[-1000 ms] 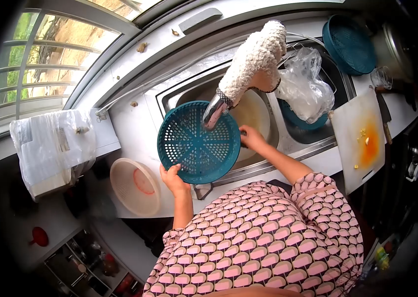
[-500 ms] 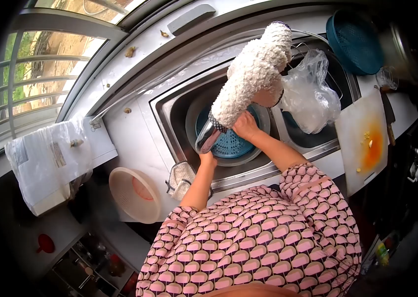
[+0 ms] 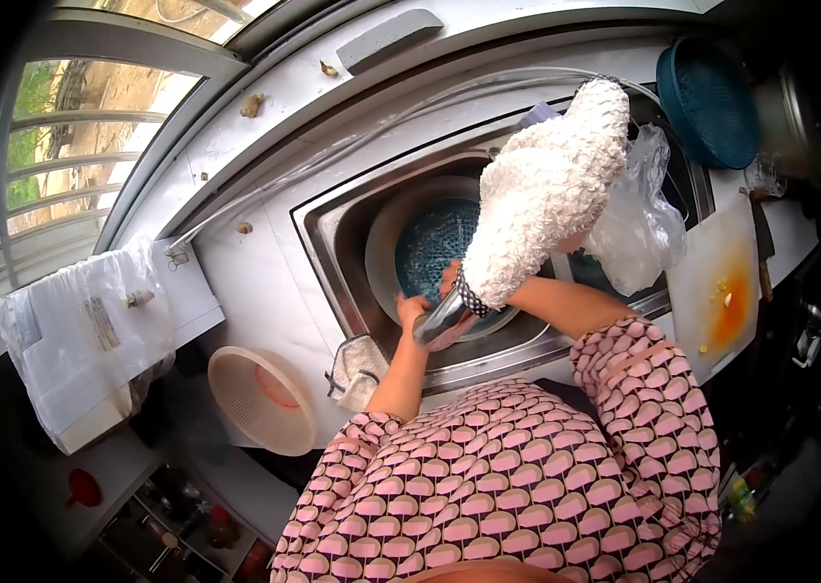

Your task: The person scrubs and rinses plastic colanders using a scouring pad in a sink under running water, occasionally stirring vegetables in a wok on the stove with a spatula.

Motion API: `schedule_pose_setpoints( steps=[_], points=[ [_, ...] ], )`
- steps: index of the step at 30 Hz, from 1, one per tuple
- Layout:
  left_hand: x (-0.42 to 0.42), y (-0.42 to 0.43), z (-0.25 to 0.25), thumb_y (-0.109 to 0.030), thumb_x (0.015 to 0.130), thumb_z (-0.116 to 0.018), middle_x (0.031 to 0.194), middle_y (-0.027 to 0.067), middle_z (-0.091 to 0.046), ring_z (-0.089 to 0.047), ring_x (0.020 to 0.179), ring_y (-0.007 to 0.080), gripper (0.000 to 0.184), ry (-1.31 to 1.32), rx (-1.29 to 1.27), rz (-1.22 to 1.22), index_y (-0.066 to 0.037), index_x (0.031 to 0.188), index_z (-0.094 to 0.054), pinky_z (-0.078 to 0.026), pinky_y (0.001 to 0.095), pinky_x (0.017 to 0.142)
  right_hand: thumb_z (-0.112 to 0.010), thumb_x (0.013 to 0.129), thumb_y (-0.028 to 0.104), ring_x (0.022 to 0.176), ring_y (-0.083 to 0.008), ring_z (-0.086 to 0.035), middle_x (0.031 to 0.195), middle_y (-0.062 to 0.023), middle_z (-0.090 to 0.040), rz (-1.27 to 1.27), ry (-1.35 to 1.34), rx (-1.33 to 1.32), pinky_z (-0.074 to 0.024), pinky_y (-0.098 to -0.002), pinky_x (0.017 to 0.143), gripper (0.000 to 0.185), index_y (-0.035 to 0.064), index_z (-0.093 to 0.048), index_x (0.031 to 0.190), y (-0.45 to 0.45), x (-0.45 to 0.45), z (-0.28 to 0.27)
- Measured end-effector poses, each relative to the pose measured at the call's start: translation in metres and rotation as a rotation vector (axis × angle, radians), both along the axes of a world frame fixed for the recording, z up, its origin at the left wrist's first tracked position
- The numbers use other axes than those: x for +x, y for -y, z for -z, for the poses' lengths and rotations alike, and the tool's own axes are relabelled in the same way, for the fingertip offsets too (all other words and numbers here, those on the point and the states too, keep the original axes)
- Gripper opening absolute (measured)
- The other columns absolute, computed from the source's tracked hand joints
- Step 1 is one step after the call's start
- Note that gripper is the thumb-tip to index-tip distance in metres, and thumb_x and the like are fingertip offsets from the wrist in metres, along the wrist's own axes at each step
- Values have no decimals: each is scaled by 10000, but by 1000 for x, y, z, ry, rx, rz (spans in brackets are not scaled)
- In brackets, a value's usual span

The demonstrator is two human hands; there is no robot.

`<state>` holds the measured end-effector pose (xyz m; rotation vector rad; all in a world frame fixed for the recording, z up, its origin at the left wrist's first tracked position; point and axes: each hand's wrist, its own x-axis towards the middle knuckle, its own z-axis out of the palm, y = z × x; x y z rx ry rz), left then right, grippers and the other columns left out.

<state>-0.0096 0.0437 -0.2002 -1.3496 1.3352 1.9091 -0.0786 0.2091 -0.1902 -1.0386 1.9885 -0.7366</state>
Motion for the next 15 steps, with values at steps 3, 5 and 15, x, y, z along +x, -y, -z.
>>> schedule_pose_setpoints(
  steps=[3,5,15],
  points=[
    [23,10,45,32,719,-485,925,110,-576,-569,825,254,357,-33,30,-135,-24,1072,-499,-481,341,753,-643,642,101,1042,-290,-529,1086,-68,-591,138,-78,341,-410,-399,896,357,196,-637,986,-29,-32,-72],
    [29,12,57,29,734,-488,948,109,-580,-571,840,246,376,-76,19,-191,-21,1106,-494,-479,337,758,-639,636,93,1017,-292,-520,1054,-75,-578,540,-308,220,-416,-401,870,338,172,-628,965,-23,-32,-50],
    [29,12,51,-375,887,-536,1099,99,-557,-549,969,219,500,-328,168,-369,2,1209,-469,-434,320,856,-617,626,68,912,-287,-481,914,-92,-527,618,-461,-403,-434,-398,769,252,67,-599,877,80,34,70]
  ],
)
